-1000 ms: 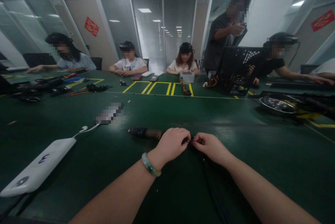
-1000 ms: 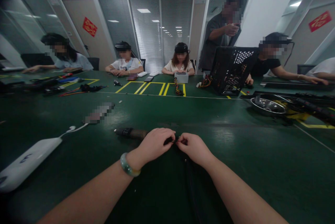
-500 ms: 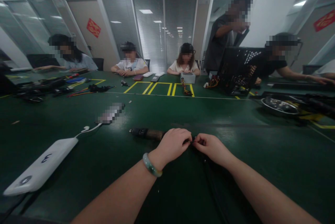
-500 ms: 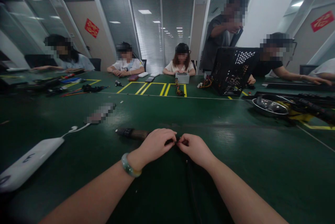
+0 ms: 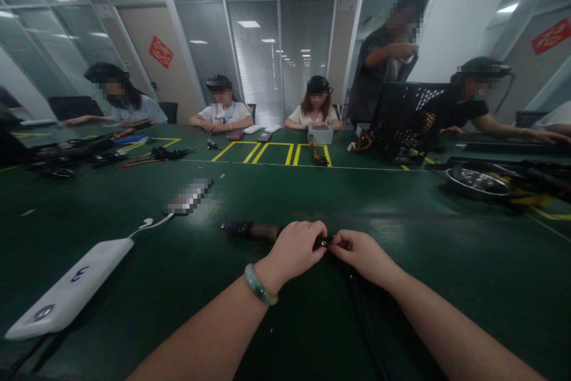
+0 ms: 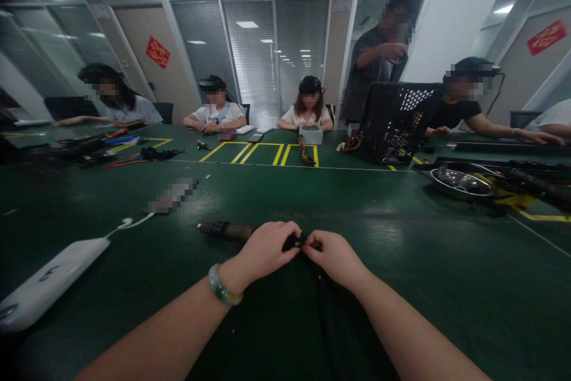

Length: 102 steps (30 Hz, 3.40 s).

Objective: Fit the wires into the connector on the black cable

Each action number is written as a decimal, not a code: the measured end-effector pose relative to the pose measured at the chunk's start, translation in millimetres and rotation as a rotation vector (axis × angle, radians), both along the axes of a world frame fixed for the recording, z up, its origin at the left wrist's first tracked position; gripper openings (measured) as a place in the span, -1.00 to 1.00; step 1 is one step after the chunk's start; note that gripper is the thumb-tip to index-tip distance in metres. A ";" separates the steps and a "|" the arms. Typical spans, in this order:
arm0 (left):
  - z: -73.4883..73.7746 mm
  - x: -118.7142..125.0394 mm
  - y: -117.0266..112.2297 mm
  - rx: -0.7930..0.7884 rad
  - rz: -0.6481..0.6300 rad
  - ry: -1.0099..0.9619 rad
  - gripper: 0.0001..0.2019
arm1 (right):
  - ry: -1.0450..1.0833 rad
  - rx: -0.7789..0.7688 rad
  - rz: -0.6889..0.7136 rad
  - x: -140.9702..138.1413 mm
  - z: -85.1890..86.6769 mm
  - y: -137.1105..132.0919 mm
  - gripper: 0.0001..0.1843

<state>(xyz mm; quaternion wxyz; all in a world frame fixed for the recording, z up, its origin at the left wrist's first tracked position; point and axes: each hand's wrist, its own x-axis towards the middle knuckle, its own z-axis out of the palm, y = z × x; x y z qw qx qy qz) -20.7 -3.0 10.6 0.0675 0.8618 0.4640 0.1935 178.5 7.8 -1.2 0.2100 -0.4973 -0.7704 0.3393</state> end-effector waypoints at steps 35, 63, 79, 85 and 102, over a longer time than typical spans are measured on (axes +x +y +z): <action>6.2 -0.9 -2.3 -0.024 -0.035 -0.047 -0.90 | -0.008 0.016 0.001 -0.6 1.4 1.0 -0.82; 4.0 -0.8 -0.8 -0.003 -0.040 -0.025 -0.86 | -0.002 0.024 0.009 2.3 -5.6 3.6 -0.80; -2.3 3.5 8.7 0.043 0.010 0.049 -0.91 | 0.020 0.127 -0.006 0.1 -4.3 9.4 -0.80; -4.8 4.7 6.3 0.130 0.015 0.027 -0.93 | 0.035 0.148 -0.016 2.7 -11.8 13.3 -0.77; -4.0 8.8 -14.4 0.252 0.034 -0.020 -0.93 | 0.079 0.202 -0.071 3.2 -24.7 12.5 -0.77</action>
